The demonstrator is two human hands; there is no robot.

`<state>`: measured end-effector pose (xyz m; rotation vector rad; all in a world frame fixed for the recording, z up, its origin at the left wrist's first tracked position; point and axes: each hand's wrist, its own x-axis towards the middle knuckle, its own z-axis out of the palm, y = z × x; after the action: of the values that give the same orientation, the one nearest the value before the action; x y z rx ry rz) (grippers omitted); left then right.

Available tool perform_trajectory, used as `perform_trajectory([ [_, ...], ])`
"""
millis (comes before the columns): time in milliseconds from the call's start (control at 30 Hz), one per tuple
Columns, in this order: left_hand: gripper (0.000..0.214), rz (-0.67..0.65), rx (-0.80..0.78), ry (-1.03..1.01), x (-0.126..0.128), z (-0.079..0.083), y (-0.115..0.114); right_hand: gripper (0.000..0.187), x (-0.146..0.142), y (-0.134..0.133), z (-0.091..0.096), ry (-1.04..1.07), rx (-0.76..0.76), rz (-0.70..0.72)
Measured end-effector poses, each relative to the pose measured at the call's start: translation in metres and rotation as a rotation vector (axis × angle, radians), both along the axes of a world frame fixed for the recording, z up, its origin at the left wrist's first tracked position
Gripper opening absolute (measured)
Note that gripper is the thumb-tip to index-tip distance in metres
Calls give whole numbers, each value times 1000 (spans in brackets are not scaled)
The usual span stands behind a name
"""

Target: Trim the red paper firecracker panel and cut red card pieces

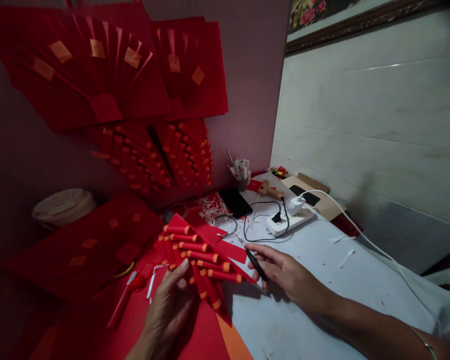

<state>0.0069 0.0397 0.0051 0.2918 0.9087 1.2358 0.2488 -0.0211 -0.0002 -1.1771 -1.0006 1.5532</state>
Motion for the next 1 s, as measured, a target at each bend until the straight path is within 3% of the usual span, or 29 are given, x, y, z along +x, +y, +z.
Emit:
perform_trajectory([
  [467,19,-12,-10,11,1,5,-2,40,-6,-1,1,-40,46,67],
  [1000,23,-30,23,-9,-1,1,1,38,-8,-6,-1,-279,159,87],
])
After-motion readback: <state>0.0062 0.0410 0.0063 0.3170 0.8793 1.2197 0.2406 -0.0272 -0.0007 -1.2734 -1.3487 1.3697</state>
